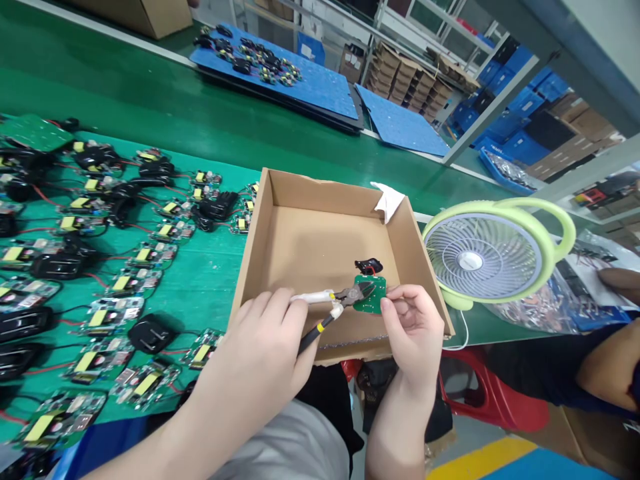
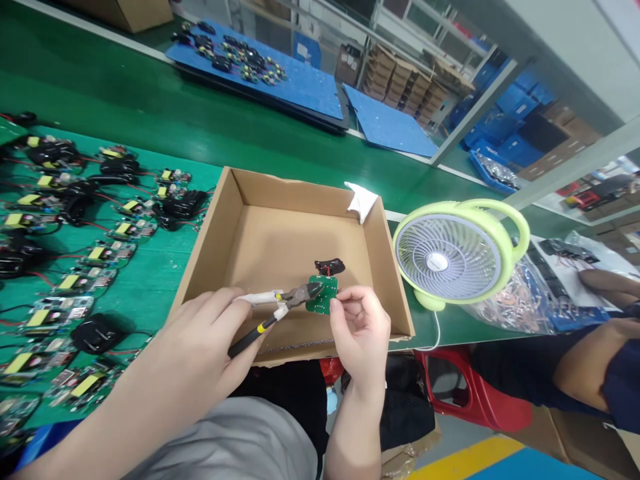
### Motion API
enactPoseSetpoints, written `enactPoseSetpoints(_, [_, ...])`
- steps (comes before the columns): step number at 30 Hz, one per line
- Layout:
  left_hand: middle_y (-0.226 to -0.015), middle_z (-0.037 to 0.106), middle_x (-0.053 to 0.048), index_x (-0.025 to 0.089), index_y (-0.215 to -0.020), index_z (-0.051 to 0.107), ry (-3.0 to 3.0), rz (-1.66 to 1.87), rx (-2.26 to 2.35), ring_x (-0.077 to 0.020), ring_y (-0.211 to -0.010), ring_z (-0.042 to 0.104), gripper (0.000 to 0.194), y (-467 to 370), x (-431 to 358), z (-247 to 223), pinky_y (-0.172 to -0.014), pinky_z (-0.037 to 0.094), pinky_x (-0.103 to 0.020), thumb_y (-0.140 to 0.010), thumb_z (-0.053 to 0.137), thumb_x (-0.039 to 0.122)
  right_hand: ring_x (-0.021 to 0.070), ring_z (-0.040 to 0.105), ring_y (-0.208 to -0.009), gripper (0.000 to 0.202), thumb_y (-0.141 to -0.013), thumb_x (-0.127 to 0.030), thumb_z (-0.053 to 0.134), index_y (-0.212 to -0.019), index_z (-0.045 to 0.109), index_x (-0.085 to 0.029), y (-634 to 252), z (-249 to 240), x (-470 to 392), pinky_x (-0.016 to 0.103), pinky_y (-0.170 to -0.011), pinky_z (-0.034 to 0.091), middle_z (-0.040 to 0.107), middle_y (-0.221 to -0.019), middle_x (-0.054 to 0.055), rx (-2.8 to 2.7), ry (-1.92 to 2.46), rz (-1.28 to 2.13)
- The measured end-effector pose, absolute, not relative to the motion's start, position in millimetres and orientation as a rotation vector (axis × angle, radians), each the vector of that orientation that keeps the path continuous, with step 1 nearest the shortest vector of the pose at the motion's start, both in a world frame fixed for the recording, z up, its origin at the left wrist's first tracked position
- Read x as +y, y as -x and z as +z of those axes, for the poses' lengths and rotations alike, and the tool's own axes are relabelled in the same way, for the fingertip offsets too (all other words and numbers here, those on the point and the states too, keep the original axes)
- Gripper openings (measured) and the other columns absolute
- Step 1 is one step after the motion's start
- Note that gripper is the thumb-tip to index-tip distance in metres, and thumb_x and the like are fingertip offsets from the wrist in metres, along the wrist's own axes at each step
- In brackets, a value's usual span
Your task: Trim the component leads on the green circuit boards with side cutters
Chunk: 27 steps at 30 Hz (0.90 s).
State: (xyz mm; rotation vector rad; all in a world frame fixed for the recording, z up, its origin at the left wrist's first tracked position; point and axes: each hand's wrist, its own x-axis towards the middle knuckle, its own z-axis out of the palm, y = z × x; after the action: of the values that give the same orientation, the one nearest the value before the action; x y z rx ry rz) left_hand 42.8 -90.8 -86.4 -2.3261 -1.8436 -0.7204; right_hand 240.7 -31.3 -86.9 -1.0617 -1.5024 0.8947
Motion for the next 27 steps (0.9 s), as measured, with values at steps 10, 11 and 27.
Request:
enactPoseSetpoints(10, [-0.08, 0.055, -0.008, 0.016, -0.086, 0.053, 2.294, -0.663, -1.838, -0.0305, -0.074, 0.059, 0.005, -44.0, -91.0, -85.7, -0.064, 0.05, -0.044, -0.083, 0.056, 0.015, 0.0079, 0.068, -0.069, 0.014, -0.09, -0.008, 0.065, -0.091, 0.065, -0.023, -241.4, -86.9, -30.8, 0.013, -0.065, 0.054, 0.067, -0.079, -0.003, -1.519, 1.052, 0.866])
enactPoseSetpoints(11, [-0.079, 0.055, -0.008, 0.017, -0.086, 0.052, 2.291, -0.671, -1.846, -0.0303, -0.073, 0.059, 0.004, -43.9, -91.2, -85.7, -0.064, 0.05, -0.044, -0.083, 0.055, 0.015, 0.008, 0.068, -0.069, 0.014, -0.09, -0.009, 0.065, -0.091, 0.065, -0.023, -241.3, -87.0, -30.6, 0.013, -0.066, 0.055, 0.067, -0.079, -0.003, -1.519, 1.053, 0.869])
enactPoseSetpoints(27, [-0.073, 0.054, -0.005, 0.019, -0.082, 0.053, 2.274, -0.653, -1.818, -0.0281, -0.067, 0.059, 0.005, -45.0, -89.8, -84.9, -0.059, 0.049, -0.041, -0.082, 0.055, 0.014, 0.0098, 0.069, -0.068, 0.014, -0.091, -0.01, 0.065, -0.093, 0.064, -0.023, -242.9, -86.9, -32.8, 0.016, -0.065, 0.059, 0.067, -0.081, -0.002, -1.568, 1.016, 0.867])
